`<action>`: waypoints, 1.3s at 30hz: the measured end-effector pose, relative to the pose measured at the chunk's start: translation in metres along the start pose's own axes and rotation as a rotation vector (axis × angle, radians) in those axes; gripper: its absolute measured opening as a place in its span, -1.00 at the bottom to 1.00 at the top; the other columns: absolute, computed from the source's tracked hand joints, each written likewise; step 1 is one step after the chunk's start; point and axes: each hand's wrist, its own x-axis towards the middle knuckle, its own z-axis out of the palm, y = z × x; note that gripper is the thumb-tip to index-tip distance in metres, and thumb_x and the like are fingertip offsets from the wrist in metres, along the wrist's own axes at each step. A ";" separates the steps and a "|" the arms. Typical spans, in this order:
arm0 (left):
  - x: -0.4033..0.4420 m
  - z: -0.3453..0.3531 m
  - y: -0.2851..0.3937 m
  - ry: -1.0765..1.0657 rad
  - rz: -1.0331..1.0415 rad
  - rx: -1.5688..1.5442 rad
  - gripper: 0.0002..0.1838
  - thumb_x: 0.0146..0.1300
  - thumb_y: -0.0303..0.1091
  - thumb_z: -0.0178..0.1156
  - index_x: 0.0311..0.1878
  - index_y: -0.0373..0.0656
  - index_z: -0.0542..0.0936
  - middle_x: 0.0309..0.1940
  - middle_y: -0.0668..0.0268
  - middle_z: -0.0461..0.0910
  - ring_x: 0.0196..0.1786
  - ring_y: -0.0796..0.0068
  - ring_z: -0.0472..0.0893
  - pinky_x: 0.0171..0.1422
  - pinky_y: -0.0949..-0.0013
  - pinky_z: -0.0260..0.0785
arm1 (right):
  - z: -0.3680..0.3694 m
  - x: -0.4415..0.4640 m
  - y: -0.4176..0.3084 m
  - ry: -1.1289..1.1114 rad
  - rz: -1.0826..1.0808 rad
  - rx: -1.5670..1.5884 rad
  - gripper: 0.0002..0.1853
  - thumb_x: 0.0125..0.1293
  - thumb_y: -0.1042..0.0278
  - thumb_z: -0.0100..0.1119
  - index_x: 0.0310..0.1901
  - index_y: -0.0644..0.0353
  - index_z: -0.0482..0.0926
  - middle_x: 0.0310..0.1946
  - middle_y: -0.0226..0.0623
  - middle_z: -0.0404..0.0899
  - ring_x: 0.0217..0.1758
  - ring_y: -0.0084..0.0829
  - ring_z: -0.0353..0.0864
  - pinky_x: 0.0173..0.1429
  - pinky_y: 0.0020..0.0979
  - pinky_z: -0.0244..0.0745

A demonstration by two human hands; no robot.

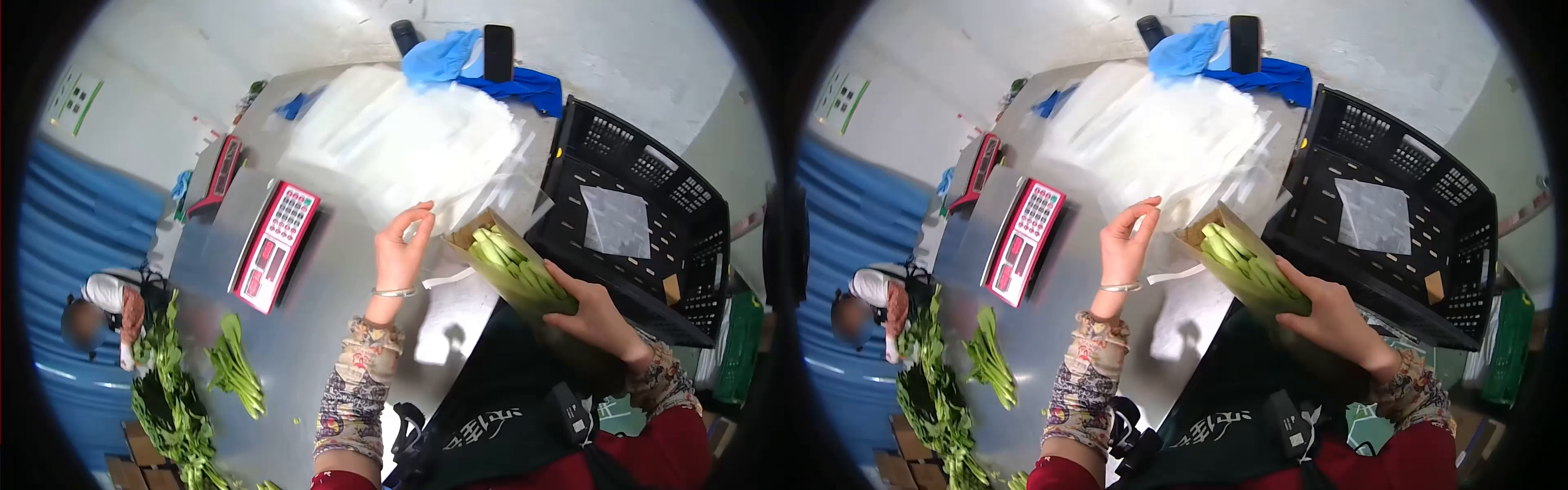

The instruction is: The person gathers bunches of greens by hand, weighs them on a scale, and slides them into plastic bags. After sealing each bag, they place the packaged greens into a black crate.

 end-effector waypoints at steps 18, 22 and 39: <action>-0.180 -0.021 -0.009 0.375 -0.589 -1.221 -0.59 0.35 -0.09 0.08 0.15 -0.10 0.37 0.07 0.27 0.46 0.10 0.46 0.45 0.17 0.34 0.32 | 0.106 0.048 -0.047 -0.128 -0.165 0.278 -0.08 -0.02 0.18 0.39 0.38 0.18 0.14 -0.11 0.02 0.59 -0.09 -0.31 0.62 0.06 -0.38 0.42; -0.208 0.005 0.025 0.200 -0.832 -1.057 -0.50 0.31 -0.06 0.16 0.08 -0.29 0.38 -0.06 0.33 0.50 -0.11 0.62 0.51 -0.11 0.53 0.38 | 0.109 0.080 -0.078 -0.549 -0.078 -0.068 -0.11 0.05 0.17 0.37 0.37 0.26 0.14 0.13 0.07 0.45 0.19 -0.19 0.48 0.24 -0.35 0.30; -0.252 -0.013 0.066 -0.100 -0.761 -0.322 -0.57 0.49 -0.19 -0.18 0.04 -0.41 0.46 -0.21 0.14 0.61 -0.20 0.39 0.65 -0.10 0.44 0.50 | 0.179 0.127 -0.112 -0.388 -0.063 -0.278 -0.02 0.01 0.04 0.31 0.40 0.22 0.00 -0.19 0.23 0.55 -0.07 0.18 0.53 0.06 -0.11 0.42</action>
